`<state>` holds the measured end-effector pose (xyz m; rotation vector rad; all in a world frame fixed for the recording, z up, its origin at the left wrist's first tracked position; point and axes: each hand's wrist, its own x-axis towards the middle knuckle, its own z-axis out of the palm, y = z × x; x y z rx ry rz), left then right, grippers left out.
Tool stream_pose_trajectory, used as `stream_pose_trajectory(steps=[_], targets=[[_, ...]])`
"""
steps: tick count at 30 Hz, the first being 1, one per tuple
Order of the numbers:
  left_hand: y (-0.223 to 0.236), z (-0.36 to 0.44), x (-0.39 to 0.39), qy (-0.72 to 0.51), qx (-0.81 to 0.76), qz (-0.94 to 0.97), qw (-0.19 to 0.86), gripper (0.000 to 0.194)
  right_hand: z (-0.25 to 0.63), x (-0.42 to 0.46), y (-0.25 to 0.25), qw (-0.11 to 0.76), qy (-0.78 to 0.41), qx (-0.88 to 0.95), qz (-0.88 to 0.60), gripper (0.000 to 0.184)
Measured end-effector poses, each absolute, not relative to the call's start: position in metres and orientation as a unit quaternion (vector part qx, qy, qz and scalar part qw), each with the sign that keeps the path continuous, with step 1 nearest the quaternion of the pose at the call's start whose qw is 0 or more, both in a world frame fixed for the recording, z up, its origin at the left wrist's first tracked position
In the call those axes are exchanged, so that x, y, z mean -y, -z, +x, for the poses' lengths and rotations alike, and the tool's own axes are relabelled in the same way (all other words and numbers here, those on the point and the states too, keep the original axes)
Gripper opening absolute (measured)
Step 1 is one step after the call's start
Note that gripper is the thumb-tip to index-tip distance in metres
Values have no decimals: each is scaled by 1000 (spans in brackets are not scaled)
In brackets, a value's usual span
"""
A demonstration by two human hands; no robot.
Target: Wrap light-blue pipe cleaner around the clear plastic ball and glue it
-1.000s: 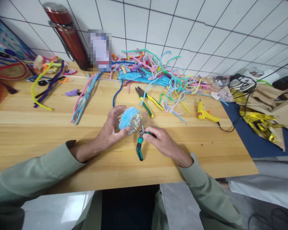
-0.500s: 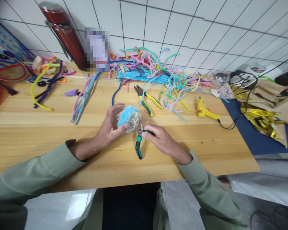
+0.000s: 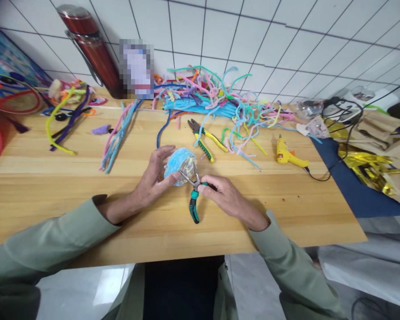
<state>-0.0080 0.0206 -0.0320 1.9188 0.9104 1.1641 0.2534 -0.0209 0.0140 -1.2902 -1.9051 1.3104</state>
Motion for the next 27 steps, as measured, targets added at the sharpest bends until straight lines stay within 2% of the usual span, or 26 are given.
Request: stream_pose_trajectory(steps=[6, 27], targets=[[33, -8, -21, -457, -348, 745, 339, 64, 252, 22, -15, 253, -489, 688, -473, 27], [35, -7, -20, -468, -354, 720, 370, 62, 256, 23, -16, 252, -484, 693, -472, 29]])
